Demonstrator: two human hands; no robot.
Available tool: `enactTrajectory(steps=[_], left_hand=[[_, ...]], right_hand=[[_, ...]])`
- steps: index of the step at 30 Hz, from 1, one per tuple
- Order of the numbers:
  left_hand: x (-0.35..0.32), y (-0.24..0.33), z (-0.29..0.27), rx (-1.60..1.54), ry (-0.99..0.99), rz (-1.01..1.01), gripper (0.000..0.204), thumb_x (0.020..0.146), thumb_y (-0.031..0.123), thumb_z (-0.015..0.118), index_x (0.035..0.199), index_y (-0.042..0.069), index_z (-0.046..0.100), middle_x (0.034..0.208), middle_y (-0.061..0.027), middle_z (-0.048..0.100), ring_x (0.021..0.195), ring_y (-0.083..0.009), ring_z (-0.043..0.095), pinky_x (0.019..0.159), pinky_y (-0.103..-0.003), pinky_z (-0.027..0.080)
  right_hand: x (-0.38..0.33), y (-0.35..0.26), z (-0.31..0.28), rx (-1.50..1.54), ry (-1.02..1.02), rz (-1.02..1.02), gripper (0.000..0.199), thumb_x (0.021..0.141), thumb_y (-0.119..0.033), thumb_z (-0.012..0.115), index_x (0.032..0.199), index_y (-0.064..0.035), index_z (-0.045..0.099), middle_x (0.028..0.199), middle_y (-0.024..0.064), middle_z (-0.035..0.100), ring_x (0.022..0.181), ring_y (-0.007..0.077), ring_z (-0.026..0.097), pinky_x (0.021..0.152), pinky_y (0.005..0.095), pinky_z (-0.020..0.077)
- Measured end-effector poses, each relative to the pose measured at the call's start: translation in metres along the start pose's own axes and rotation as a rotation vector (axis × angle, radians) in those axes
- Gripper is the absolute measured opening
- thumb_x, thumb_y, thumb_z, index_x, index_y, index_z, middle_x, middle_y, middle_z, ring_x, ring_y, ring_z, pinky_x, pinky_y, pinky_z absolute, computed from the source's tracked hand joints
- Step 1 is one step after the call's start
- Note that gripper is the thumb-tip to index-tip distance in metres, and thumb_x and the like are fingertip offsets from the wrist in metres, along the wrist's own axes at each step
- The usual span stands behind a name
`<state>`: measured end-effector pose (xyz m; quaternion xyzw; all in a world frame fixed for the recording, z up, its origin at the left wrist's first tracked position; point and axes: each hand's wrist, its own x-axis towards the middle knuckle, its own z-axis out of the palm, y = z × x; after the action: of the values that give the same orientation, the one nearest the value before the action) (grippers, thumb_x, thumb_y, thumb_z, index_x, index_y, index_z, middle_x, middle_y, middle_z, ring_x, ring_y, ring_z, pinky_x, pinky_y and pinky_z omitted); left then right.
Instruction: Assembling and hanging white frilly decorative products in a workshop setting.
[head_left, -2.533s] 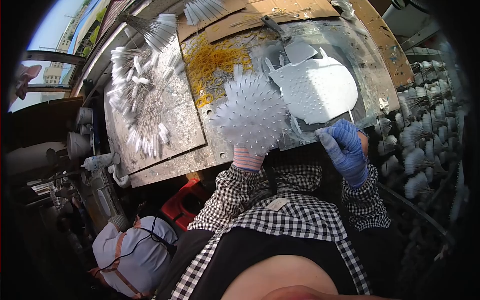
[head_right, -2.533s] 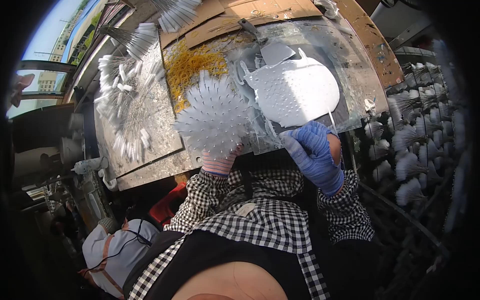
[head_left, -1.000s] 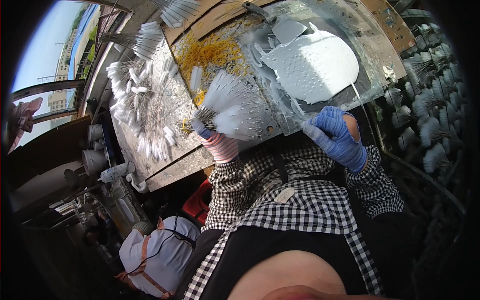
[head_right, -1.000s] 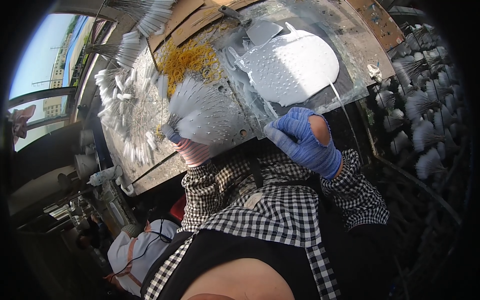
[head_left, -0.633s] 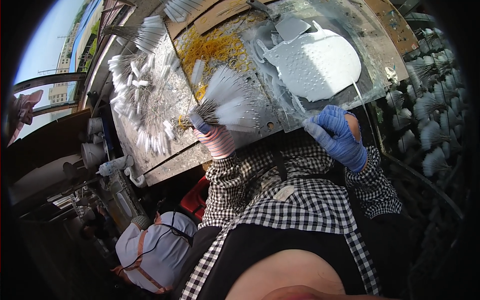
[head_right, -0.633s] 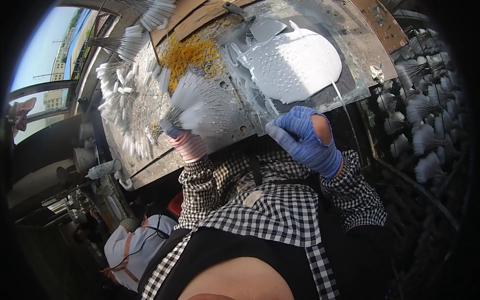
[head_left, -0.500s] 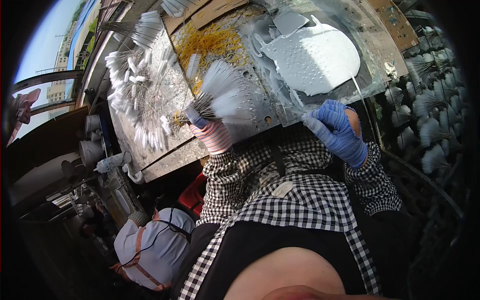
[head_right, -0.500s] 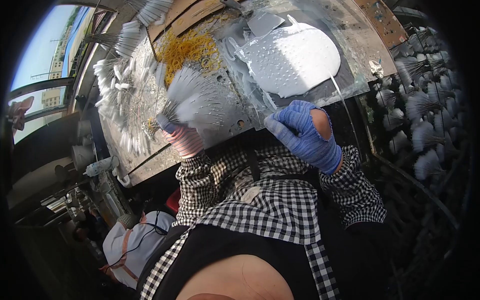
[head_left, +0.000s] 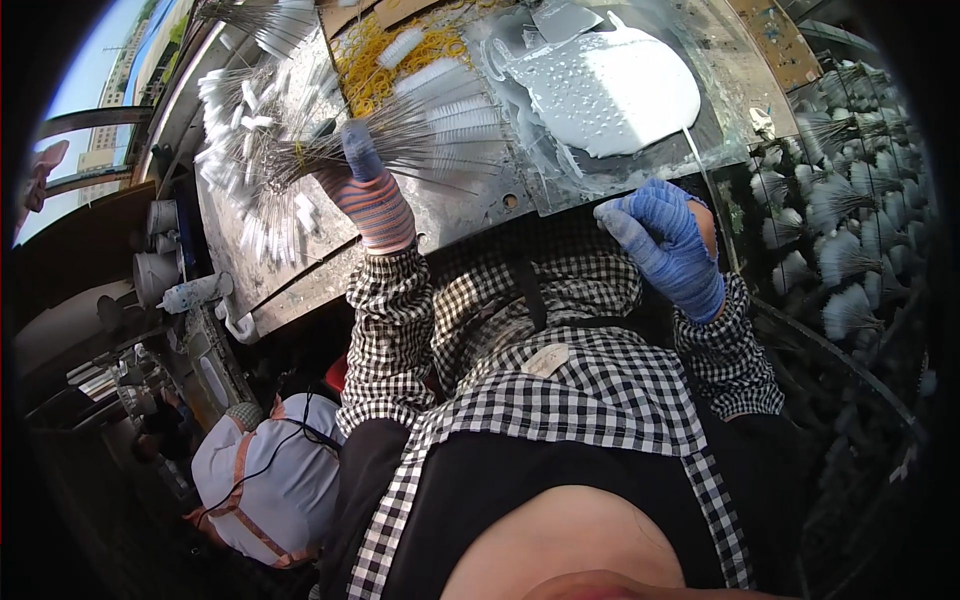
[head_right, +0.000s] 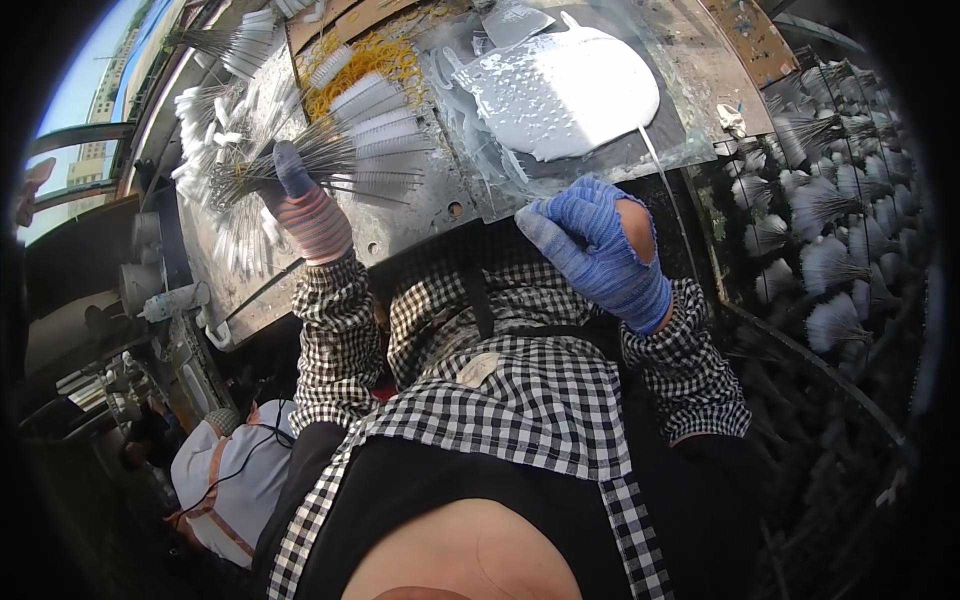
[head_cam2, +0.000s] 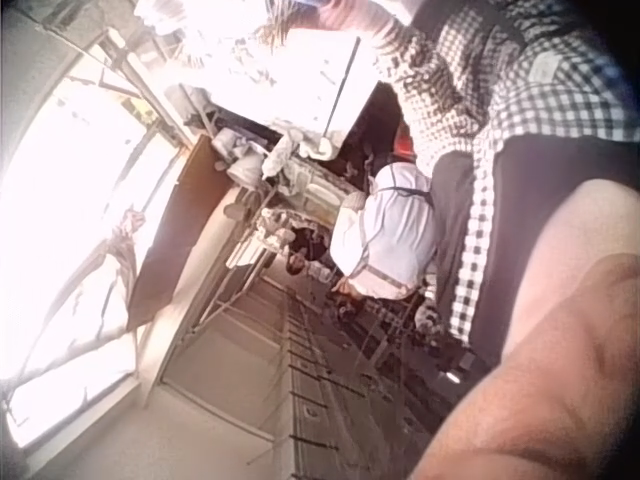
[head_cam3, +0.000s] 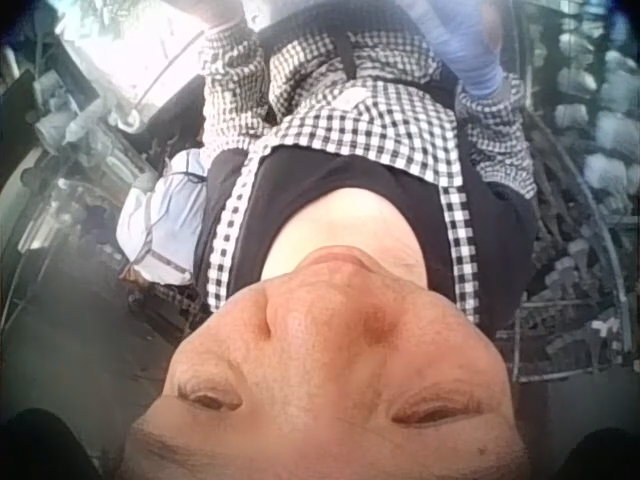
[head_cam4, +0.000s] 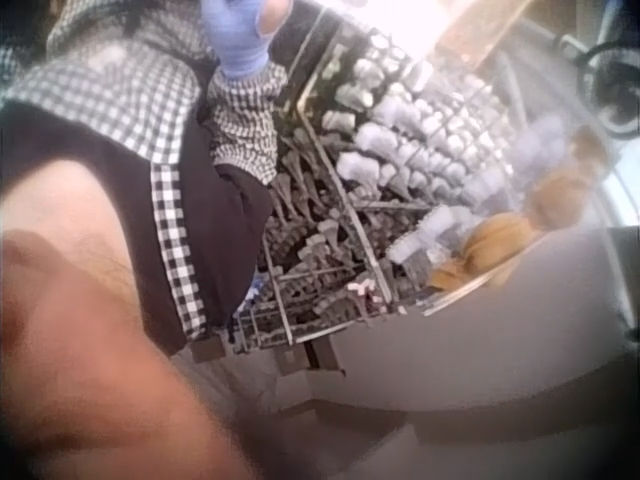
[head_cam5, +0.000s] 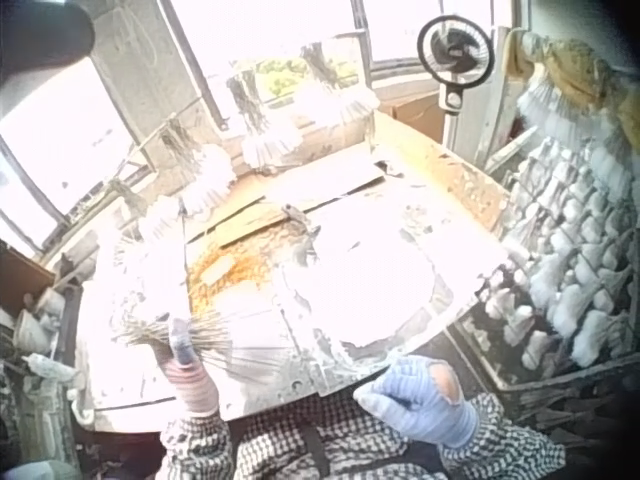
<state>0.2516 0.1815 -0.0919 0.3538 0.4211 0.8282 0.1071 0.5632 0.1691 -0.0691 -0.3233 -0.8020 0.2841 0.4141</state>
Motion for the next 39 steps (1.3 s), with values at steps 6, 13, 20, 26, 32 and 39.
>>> enactTrajectory(steps=[6,13,20,26,32,39], left_hand=[[0.066,-0.028,0.055,0.142,-0.407,-0.207,0.029,0.09,0.026,0.072,0.107,0.002,0.069,0.1,-0.0039,0.069,0.095,-0.0151,0.061,0.085,-0.033,0.049],[0.071,-0.01,0.113,0.164,-0.518,-0.127,0.015,0.091,0.018,0.073,0.095,0.007,0.064,0.081,0.0047,0.06,0.074,-0.0056,0.05,0.069,-0.025,0.044],[0.088,-0.011,0.116,0.094,-0.605,-0.046,0.036,0.089,0.014,0.076,0.117,0.001,0.059,0.099,-0.002,0.065,0.083,-0.0121,0.058,0.076,-0.027,0.049],[0.085,-0.019,0.116,0.2,-0.53,0.106,0.042,0.091,0.016,0.073,0.125,0.001,0.055,0.114,-0.0103,0.066,0.104,-0.0185,0.06,0.093,-0.028,0.049],[0.082,-0.017,0.119,0.373,-0.603,0.052,0.044,0.092,0.017,0.072,0.127,-0.002,0.053,0.117,-0.0134,0.065,0.107,-0.0211,0.059,0.093,-0.032,0.048],[0.078,-0.027,0.122,0.369,-0.626,0.16,0.049,0.093,0.023,0.07,0.131,0.0,0.051,0.117,-0.018,0.063,0.108,-0.0278,0.059,0.097,-0.038,0.046]], right_hand=[[0.045,0.0,-0.003,0.097,-0.002,-0.037,0.008,0.086,-0.008,0.076,0.087,-0.0007,0.072,0.065,0.0037,0.06,0.058,0.0135,0.056,0.055,0.028,0.0453],[0.048,0.001,-0.012,0.141,-0.011,0.006,0.012,0.089,-0.011,0.075,0.095,-0.0004,0.074,0.076,0.0039,0.07,0.063,0.0061,0.062,0.054,0.0192,0.0474],[0.051,0.002,0.015,0.233,-0.021,-0.13,0.012,0.09,-0.013,0.074,0.095,-0.0015,0.075,0.078,0.0046,0.071,0.066,0.008,0.066,0.055,0.0201,0.0491],[0.063,0.025,0.027,0.091,-0.065,-0.05,0.021,0.091,-0.021,0.074,0.098,-0.0013,0.075,0.084,0.008,0.075,0.071,0.0108,0.069,0.065,0.0253,0.0561],[0.098,-0.005,0.029,0.216,-0.102,0.451,0.021,0.096,-0.019,0.063,0.106,-0.0016,0.07,0.095,0.0052,0.072,0.089,0.0104,0.064,0.085,0.0291,0.0519],[0.125,0.02,0.037,0.002,-0.104,0.122,0.021,0.094,-0.018,0.068,0.101,0.0012,0.071,0.086,0.0048,0.072,0.08,0.0092,0.063,0.075,0.0268,0.0506]])
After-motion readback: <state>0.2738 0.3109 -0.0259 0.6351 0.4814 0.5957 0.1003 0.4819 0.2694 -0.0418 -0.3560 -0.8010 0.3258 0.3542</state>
